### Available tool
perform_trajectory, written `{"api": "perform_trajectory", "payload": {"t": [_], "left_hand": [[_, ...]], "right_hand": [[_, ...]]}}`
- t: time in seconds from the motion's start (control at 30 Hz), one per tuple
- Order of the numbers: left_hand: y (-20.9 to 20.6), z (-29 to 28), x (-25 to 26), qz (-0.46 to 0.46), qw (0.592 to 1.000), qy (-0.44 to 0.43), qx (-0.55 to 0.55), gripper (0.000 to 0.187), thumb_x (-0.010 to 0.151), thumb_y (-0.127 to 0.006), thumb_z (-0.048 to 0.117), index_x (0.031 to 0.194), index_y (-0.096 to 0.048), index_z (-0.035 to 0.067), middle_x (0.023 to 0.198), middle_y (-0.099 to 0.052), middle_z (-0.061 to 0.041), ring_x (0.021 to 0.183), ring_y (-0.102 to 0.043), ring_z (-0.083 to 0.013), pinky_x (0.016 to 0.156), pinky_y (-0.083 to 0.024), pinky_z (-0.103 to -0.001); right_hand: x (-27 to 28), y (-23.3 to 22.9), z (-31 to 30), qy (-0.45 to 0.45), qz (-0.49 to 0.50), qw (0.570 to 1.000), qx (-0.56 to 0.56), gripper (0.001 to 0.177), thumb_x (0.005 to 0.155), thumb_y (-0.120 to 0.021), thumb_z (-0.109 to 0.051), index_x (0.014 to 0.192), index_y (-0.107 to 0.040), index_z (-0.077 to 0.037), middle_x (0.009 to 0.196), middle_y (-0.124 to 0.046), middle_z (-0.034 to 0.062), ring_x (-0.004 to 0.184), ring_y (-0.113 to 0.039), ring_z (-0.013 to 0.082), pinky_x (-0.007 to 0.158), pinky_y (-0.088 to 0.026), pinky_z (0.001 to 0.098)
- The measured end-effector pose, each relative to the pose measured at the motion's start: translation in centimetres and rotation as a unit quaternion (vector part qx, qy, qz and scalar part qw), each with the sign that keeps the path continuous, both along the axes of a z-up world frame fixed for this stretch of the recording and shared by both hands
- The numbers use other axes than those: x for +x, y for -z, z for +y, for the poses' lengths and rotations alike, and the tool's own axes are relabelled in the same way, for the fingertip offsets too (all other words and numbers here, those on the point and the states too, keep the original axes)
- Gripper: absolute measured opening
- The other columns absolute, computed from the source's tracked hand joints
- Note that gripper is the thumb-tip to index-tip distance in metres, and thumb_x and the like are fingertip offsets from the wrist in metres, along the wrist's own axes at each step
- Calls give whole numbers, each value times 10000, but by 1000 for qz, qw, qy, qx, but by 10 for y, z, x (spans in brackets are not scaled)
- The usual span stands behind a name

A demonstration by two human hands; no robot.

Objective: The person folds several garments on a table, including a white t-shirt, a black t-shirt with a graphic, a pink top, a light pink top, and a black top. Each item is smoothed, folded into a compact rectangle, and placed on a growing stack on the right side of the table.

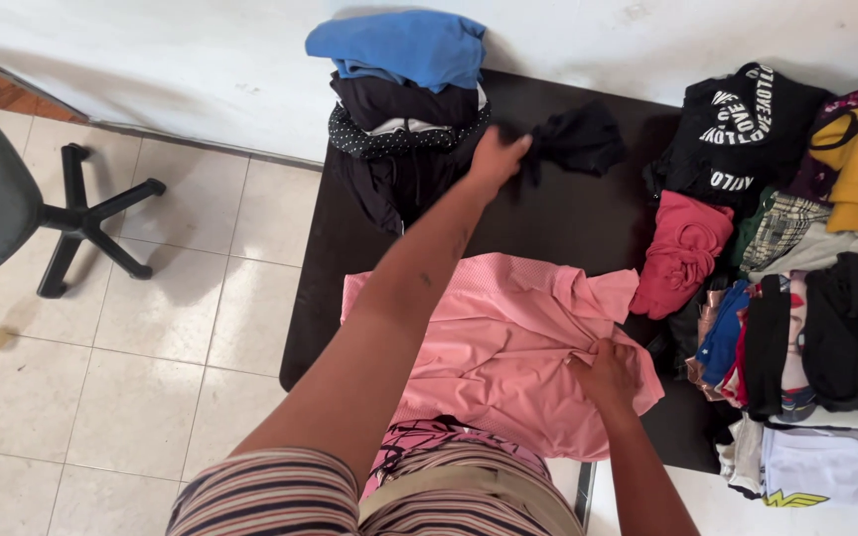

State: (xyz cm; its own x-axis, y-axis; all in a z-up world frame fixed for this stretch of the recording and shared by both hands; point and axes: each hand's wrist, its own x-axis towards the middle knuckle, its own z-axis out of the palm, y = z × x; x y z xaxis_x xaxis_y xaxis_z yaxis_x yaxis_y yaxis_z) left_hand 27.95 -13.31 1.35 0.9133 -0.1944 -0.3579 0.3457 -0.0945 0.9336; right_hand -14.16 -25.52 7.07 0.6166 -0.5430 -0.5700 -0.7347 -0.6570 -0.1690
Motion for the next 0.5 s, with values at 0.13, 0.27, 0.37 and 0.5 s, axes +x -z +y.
{"api": "perform_trajectory", "payload": {"t": [0.13, 0.27, 0.37, 0.5], "left_hand": [[1, -5, 42, -114, 962, 166, 183, 635, 929, -631, 612, 1298, -693, 99, 1268, -721, -166, 1247, -660, -376, 986, -575, -535], [-86, 63, -6, -224, 899, 188, 326, 321, 857, -714, 445, 1035, -782, 187, 1024, -781, -77, 1037, -734, -340, 843, -599, -530], [-101, 122, -48, -498, 711, 57, 493, 336, 713, -850, 402, 956, -705, 222, 982, -606, -19, 1032, -574, -268, 788, -500, -485], [-119, 198, -107, -434, 667, 23, 605, 929, 599, -989, 450, 1417, -582, 279, 1509, -400, -167, 1364, -379, -411, 975, -380, -698]], "right_hand": [[0, -6, 2, 4, 14, 1000, 5, 536, 830, -708, -532, 1221, -497, -233, 1400, -456, 87, 1299, -572, 384, 1080, -468, 549], [1, -12, 4, 2, -7, 1000, 10, 518, 833, -720, -508, 1191, -498, -207, 1360, -472, 93, 1270, -588, 389, 1061, -486, 534], [3, -15, 2, -4, 9, 1000, 19, 548, 830, -708, -555, 1201, -492, -213, 1419, -457, 115, 1317, -562, 401, 1087, -480, 514], [-4, 4, -6, -11, 10, 1000, 19, 614, 829, -715, -604, 1201, -514, -158, 1466, -424, 148, 1363, -515, 425, 1091, -459, 557]]}}
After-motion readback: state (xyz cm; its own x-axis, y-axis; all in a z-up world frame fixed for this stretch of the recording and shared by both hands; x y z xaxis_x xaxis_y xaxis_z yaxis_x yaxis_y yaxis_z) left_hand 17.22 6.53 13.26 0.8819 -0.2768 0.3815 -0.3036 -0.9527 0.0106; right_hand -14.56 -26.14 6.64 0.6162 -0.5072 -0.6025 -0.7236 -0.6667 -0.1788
